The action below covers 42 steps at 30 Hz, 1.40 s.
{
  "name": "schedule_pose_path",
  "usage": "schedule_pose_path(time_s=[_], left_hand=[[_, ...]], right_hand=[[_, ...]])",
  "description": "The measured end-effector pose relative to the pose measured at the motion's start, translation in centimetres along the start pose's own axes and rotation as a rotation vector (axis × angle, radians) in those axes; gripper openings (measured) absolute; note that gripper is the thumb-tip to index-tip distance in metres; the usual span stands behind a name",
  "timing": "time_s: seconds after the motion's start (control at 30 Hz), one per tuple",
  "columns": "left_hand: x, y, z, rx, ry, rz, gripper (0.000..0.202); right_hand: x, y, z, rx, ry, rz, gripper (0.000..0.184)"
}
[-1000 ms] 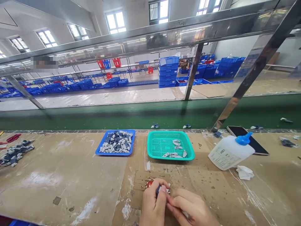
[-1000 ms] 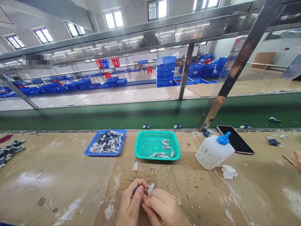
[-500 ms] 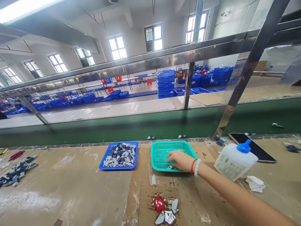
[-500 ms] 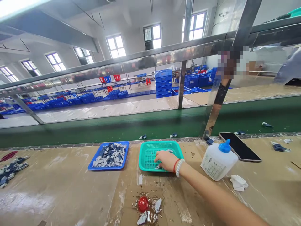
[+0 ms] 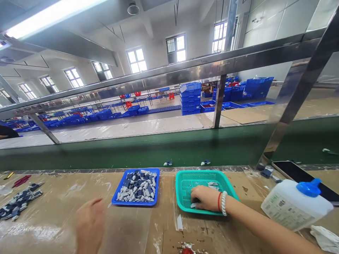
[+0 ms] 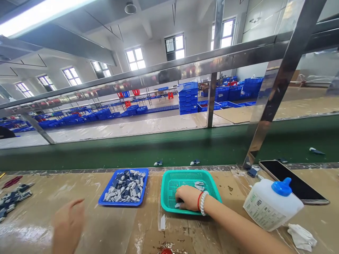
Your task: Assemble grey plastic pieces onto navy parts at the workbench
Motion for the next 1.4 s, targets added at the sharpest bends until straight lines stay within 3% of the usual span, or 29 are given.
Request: schedule_pose_path(time_s=[0.1,0.2,0.3,0.43,0.57,0.7,0.77,0.9,1.0,1.03,1.1,1.2,1.3,1.4], left_hand=[[-9.6,6.1,4.3,-0.248,-0.285,-0.005,0.023],[-17.1,11.5,7.0,-0.327,-0.459,0.007,0.027],[-20.6,14.2,7.9,-0.319,-0.549,0.010,0.033],[-22.1,15.0,8.7,-0.305,-0.636,-0.016,0.034],[-21.8,14.2,9.4,-0.251,-0.673,-0.060,0.029],[-18.2,12.1,7.2,-0.178,-0.646,-0.195,0.029],[-15.1,10.5,4.8,-0.134,-0.648,-0.295,0.031],[-8.5,7.0,-1.7,-0.015,-0.688,-0.466,0.033],[-5.6,4.5,-7.4,0.205,-0.768,-0.648,0.035],[-5.2,4.0,-9.3,0.300,-0.805,-0.724,0.036],[-5.3,3.5,-12.9,0.452,-0.856,-0.860,0.037],[-6.4,4.4,-17.0,0.513,-0.854,-0.967,0.038],[-7.6,5.9,-19.7,0.540,-0.829,-0.994,0.039],[-8.0,6.7,-21.3,0.650,-0.754,-1.011,0.044]], right_hand=[[0.5,0.2,-0.2,-0.008,0.067,0.206,0.015],[1.3,0.3,-1.4,-0.015,0.136,0.514,0.037],[2.0,0.0,-3.4,-0.036,0.193,0.835,0.051],[2.5,-0.8,-6.0,-0.087,0.299,1.101,0.049],[2.2,-2.2,-8.0,-0.150,0.425,1.286,0.045],[0.2,-4.5,-10.2,-0.169,0.540,1.191,0.053],[-1.7,-5.9,-11.5,-0.163,0.547,1.140,0.058],[-6.5,-7.5,-14.3,-0.216,0.465,1.148,0.036],[-9.3,-7.7,-16.0,-0.269,0.372,1.196,0.052],[-9.9,-7.7,-16.4,-0.299,0.360,1.174,0.058],[-10.5,-7.5,-16.8,-0.370,0.379,1.071,0.052],[-10.3,-8.0,-16.7,-0.365,0.451,0.816,0.041],[-10.1,-8.8,-16.2,-0.265,0.527,0.586,0.032],[-10.8,-8.3,-16.1,-0.323,0.610,0.589,0.035]])
Point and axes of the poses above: each hand's wrist, its own z-axis towards the middle knuckle, its own x-axis out of the back of the hand, y = z × x, the point moved 4 cm from there along z, towards the middle knuckle, and after that the axes turned 7 degrees about x, right-handed, at the moved point
